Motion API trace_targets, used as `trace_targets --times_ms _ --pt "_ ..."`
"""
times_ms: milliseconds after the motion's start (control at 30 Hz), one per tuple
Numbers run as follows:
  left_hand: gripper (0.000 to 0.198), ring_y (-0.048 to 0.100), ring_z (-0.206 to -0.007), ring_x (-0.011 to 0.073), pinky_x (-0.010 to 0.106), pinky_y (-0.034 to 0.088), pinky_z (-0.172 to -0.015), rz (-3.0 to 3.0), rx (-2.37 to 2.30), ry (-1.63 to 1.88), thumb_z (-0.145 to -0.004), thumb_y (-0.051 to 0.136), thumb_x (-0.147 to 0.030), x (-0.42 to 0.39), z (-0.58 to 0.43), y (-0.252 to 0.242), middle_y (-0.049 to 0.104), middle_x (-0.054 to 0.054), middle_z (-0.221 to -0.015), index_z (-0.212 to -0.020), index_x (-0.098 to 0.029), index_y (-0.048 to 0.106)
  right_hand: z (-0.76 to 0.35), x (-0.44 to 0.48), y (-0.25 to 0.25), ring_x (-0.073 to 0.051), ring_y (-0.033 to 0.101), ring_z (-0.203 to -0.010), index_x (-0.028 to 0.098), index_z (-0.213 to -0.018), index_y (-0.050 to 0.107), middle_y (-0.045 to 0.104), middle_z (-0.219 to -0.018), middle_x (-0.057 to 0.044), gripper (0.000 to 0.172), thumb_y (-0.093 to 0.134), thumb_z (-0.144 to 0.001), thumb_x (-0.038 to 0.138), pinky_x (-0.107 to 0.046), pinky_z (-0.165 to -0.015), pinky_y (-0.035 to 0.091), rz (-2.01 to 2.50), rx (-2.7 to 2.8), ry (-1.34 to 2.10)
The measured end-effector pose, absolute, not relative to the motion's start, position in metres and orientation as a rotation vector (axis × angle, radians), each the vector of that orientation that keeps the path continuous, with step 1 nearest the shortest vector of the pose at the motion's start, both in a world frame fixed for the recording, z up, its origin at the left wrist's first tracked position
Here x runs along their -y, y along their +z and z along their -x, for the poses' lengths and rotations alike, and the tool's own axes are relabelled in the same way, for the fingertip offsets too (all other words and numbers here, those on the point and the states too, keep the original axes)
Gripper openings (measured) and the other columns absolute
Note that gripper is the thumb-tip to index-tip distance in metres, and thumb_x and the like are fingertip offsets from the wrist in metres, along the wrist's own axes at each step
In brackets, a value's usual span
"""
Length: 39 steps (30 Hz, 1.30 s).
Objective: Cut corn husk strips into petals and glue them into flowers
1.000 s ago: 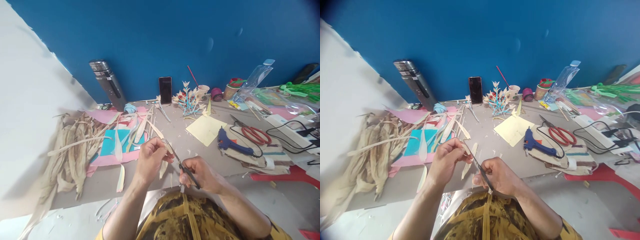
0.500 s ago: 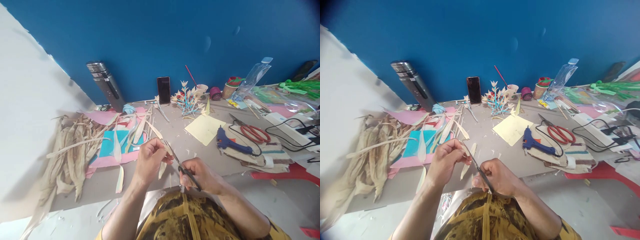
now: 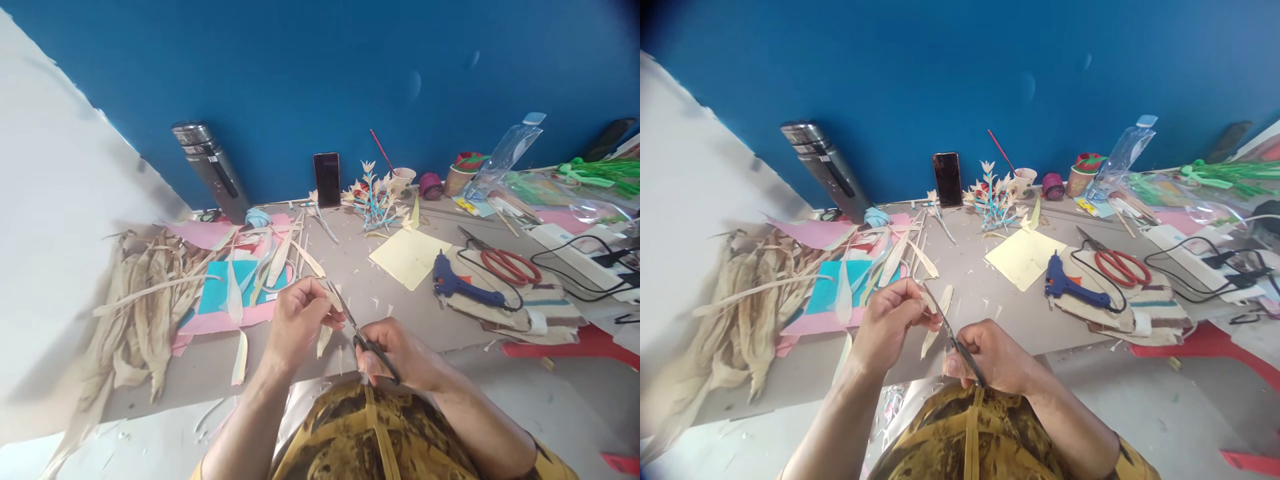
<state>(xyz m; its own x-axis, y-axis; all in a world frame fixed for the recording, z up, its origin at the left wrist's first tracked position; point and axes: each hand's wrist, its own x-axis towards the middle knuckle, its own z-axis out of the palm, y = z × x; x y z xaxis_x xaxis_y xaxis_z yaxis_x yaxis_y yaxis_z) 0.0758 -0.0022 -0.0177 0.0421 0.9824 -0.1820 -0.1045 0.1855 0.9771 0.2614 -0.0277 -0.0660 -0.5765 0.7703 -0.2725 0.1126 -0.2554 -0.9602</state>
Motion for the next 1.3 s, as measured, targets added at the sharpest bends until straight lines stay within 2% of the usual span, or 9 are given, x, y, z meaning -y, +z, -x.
trace_targets --times_ms 133,333,467,567,800,900,1000,1100,1300 --pt "0.010 0.066 -0.056 0.0175 0.029 0.056 -0.054 -1.011 -1.189 1.104 -0.066 0.059 -0.014 0.002 -0.076 -0.019 0.063 0.000 -0.057 -0.059 -0.018 0.053 -0.262 0.028 -0.069 -0.013 0.055 -0.052 0.016 -0.063 0.060 0.063 -0.055 0.000 0.043 0.078 -0.072 0.054 -0.022 -0.049 0.038 1.086 1.519 1.873" --pt "0.009 0.066 -0.064 0.0174 0.030 0.056 -0.058 -0.931 -1.064 1.141 -0.070 0.061 -0.014 0.001 -0.076 -0.023 0.065 0.001 -0.065 -0.063 -0.017 0.056 -0.258 0.028 -0.078 -0.009 0.044 -0.045 0.016 -0.055 0.059 0.057 -0.047 0.001 0.046 0.076 -0.074 0.055 -0.023 -0.048 0.032 1.035 1.377 1.855" --pt "0.009 0.067 -0.081 0.0173 0.030 0.056 -0.074 -0.797 -0.950 1.166 -0.069 0.064 -0.013 0.002 -0.084 -0.026 0.070 0.005 -0.086 -0.061 -0.016 0.060 -0.256 0.022 -0.079 -0.009 0.039 -0.047 0.015 -0.050 0.058 0.054 -0.046 0.001 0.051 0.075 -0.074 0.056 -0.025 -0.049 0.027 1.026 1.319 1.787" --pt "0.009 0.069 -0.090 0.0204 0.031 0.054 -0.084 -0.711 -0.851 1.072 -0.068 0.067 -0.014 0.004 -0.091 -0.030 0.071 0.007 -0.092 -0.061 -0.015 0.062 -0.256 0.019 -0.081 -0.009 0.038 -0.049 0.014 -0.050 0.060 0.055 -0.048 0.000 0.053 0.074 -0.075 0.059 -0.026 -0.050 0.023 0.987 1.289 1.784" --pt "0.009 0.067 -0.078 0.0213 0.031 0.053 -0.066 -0.671 -0.820 1.054 -0.069 0.070 -0.017 0.009 -0.100 -0.035 0.067 0.005 -0.080 -0.064 -0.016 0.062 -0.258 0.022 -0.087 -0.009 0.039 -0.051 0.012 -0.060 0.067 0.060 -0.054 -0.002 0.049 0.080 -0.069 0.059 -0.026 -0.052 0.024 0.977 1.215 1.836" --pt "0.010 0.066 -0.079 0.0196 0.032 0.053 -0.072 -0.692 -0.885 1.126 -0.067 0.069 -0.017 0.012 -0.099 -0.035 0.068 0.005 -0.086 -0.062 -0.016 0.061 -0.260 0.025 -0.089 -0.008 0.038 -0.049 0.012 -0.071 0.069 0.063 -0.059 -0.003 0.049 0.078 -0.071 0.060 -0.025 -0.048 0.023 0.919 1.152 1.855" --pt "0.011 0.063 -0.082 0.0153 0.031 0.051 -0.080 -0.765 -1.004 1.262 -0.069 0.069 -0.016 0.014 -0.099 -0.037 0.067 0.003 -0.098 -0.061 -0.016 0.060 -0.257 0.026 -0.083 -0.008 0.042 -0.052 0.014 -0.084 0.070 0.066 -0.068 -0.003 0.041 0.080 -0.072 0.051 -0.023 -0.048 0.029 0.934 1.051 1.658" --pt "0.012 0.061 -0.082 0.0138 0.030 0.049 -0.081 -0.815 -1.040 1.355 -0.073 0.068 -0.019 0.016 -0.104 -0.041 0.064 0.000 -0.096 -0.064 -0.018 0.060 -0.249 0.026 -0.067 -0.010 0.050 -0.060 0.018 -0.093 0.069 0.068 -0.080 -0.002 0.037 0.085 -0.067 0.038 -0.022 -0.053 0.039 0.992 0.982 1.417" --pt "0.010 0.061 -0.083 0.0155 0.031 0.048 -0.083 -0.858 -1.006 1.351 -0.077 0.068 -0.022 0.029 -0.114 -0.048 0.064 0.000 -0.088 -0.070 -0.019 0.061 -0.234 0.025 -0.044 -0.011 0.053 -0.058 0.018 -0.080 0.065 0.065 -0.071 0.001 0.026 0.079 -0.063 0.031 -0.022 -0.053 0.043 1.104 0.937 1.176"
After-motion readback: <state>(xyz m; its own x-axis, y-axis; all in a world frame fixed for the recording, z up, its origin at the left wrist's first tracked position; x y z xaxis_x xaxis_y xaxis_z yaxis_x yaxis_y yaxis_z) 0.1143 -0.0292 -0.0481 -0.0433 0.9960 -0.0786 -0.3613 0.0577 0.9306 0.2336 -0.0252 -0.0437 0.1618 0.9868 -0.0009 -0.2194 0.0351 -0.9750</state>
